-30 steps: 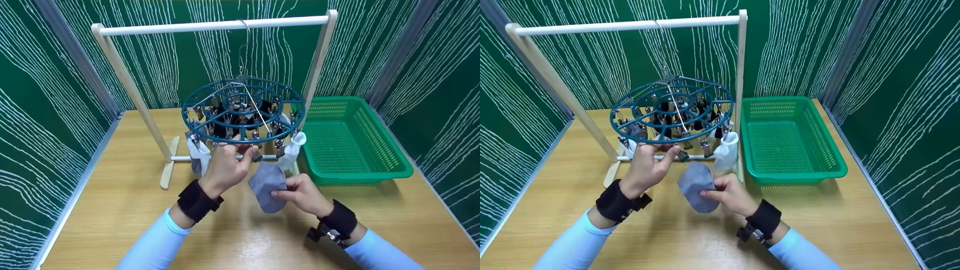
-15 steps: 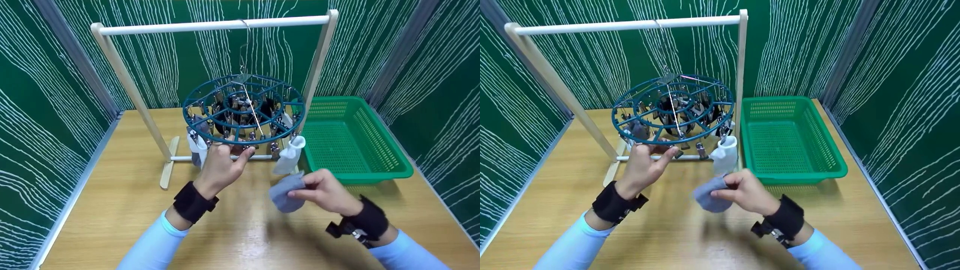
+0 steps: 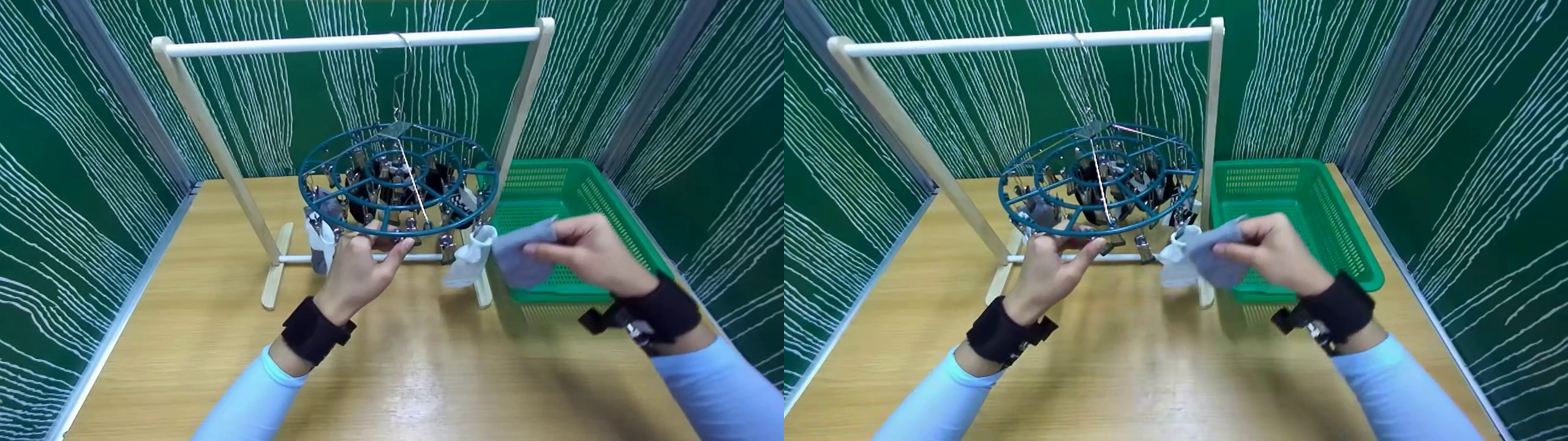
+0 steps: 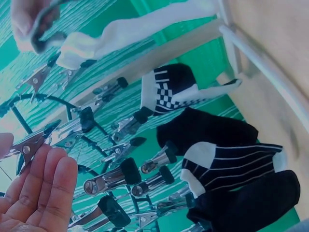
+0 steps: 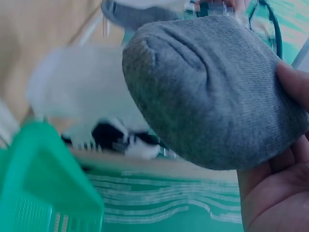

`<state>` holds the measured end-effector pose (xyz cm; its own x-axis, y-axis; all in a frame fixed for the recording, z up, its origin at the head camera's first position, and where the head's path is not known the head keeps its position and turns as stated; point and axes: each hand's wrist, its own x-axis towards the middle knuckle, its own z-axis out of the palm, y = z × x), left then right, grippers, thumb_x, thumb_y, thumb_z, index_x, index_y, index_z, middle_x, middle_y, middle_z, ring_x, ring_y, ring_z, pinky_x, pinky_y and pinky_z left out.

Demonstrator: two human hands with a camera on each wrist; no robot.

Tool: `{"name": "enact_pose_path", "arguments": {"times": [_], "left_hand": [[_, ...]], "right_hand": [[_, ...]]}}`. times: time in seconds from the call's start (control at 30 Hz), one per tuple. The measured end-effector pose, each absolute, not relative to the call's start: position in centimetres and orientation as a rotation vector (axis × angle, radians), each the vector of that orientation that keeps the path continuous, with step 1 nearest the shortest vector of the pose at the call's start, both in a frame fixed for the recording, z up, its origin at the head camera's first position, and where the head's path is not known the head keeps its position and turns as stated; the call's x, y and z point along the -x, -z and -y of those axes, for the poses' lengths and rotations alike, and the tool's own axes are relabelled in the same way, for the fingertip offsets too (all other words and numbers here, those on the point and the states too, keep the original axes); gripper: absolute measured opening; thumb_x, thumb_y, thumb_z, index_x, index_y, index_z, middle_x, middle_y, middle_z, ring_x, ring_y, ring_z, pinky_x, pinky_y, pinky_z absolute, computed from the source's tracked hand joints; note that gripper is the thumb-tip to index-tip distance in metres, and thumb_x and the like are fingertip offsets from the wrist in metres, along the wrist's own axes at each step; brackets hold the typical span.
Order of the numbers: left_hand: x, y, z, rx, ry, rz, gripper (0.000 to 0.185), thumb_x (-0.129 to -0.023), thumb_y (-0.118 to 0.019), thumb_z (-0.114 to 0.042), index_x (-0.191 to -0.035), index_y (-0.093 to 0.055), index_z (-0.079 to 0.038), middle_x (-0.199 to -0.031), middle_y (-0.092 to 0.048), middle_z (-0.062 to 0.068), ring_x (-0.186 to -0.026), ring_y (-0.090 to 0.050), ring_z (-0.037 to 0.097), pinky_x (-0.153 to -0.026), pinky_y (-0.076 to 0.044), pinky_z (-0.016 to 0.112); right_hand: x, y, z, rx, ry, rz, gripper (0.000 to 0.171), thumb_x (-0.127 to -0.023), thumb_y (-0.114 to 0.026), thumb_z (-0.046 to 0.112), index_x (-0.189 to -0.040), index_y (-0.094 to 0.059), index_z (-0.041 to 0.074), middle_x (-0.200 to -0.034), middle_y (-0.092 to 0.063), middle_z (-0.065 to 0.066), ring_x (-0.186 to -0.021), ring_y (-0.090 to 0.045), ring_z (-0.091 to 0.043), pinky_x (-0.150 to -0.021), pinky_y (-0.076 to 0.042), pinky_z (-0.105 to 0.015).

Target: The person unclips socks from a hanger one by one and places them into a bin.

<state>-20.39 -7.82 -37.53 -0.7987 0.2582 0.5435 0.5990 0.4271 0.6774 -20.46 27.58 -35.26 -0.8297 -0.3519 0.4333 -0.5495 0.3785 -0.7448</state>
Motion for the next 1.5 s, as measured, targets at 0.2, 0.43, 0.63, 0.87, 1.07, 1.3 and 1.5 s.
{"name": "enact_pose_path", "arguments": {"times": [0.2,0.43,0.63,0.87,1.07,1.3,1.5], "left_hand": [[20.4,37.6,7.9,0.743,1.329,2.320,0.022,-0.104,-0.076,-0.021,-0.109,-0.074,0.000,-0.102,-0.080,0.012,-0.089,-0.078,0.024,-0.085,-0.067,0.037],[20.6,37.9,7.7,0.748,1.346,2.336,0.021,-0.104,-0.076,-0.021,-0.109,-0.073,0.000,-0.102,-0.080,0.012,-0.088,-0.077,0.023,-0.085,-0.067,0.036],[20.5,37.9,7.6,0.745,1.366,2.351,0.022,-0.104,-0.075,-0.021,-0.111,-0.074,0.000,-0.104,-0.081,0.012,-0.089,-0.078,0.024,-0.085,-0.067,0.038],[20.5,37.9,7.6,0.770,1.339,2.332,0.022,-0.105,-0.075,-0.022,-0.110,-0.075,0.000,-0.102,-0.081,0.012,-0.089,-0.079,0.023,-0.085,-0.066,0.040],[20.6,38.0,7.6,0.780,1.336,2.344,0.024,-0.105,-0.075,-0.023,-0.111,-0.075,0.000,-0.102,-0.081,0.012,-0.089,-0.079,0.023,-0.085,-0.066,0.038],[20.8,38.1,7.8,0.780,1.352,2.335,0.022,-0.103,-0.077,-0.022,-0.108,-0.074,0.000,-0.099,-0.080,0.011,-0.087,-0.077,0.024,-0.084,-0.066,0.044],[20.8,38.0,7.7,0.766,1.360,2.336,0.023,-0.103,-0.077,-0.022,-0.107,-0.074,0.000,-0.098,-0.080,0.011,-0.086,-0.078,0.022,-0.084,-0.066,0.038]], "right_hand": [[23.6,34.2,-30.0,-0.604,-1.407,2.537,0.008,-0.098,-0.077,-0.003,-0.101,-0.081,-0.009,-0.091,-0.081,0.016,-0.085,-0.075,-0.002,-0.076,-0.063,-0.018],[27.5,34.1,-31.8,-0.355,-1.320,2.711,0.026,-0.103,-0.077,0.017,-0.111,-0.080,-0.007,-0.092,-0.080,0.014,-0.088,-0.069,-0.002,-0.072,-0.061,-0.017],[30.5,34.6,-32.0,-0.260,-1.262,2.827,0.030,-0.105,-0.075,0.023,-0.117,-0.080,-0.004,-0.095,-0.082,0.004,-0.084,-0.070,-0.004,-0.070,-0.060,-0.020],[33.5,36.6,-32.0,-0.197,-1.231,2.908,0.033,-0.106,-0.073,0.025,-0.120,-0.078,-0.005,-0.102,-0.081,-0.003,-0.085,-0.069,-0.002,-0.072,-0.057,-0.019],[35.2,38.6,-31.8,-0.174,-1.236,3.006,0.036,-0.107,-0.071,0.023,-0.126,-0.072,-0.007,-0.115,-0.079,-0.018,-0.093,-0.069,-0.010,-0.073,-0.057,-0.020],[36.7,40.5,-31.0,-0.314,-1.156,3.123,0.035,-0.107,-0.069,0.018,-0.129,-0.069,-0.009,-0.111,-0.076,-0.016,-0.089,-0.065,-0.012,-0.072,-0.055,-0.021],[37.2,40.8,-30.7,-0.406,-0.983,3.300,0.047,-0.108,-0.065,0.023,-0.138,-0.063,-0.015,-0.131,-0.069,-0.035,-0.116,-0.067,-0.045,-0.096,-0.059,-0.048]]}}
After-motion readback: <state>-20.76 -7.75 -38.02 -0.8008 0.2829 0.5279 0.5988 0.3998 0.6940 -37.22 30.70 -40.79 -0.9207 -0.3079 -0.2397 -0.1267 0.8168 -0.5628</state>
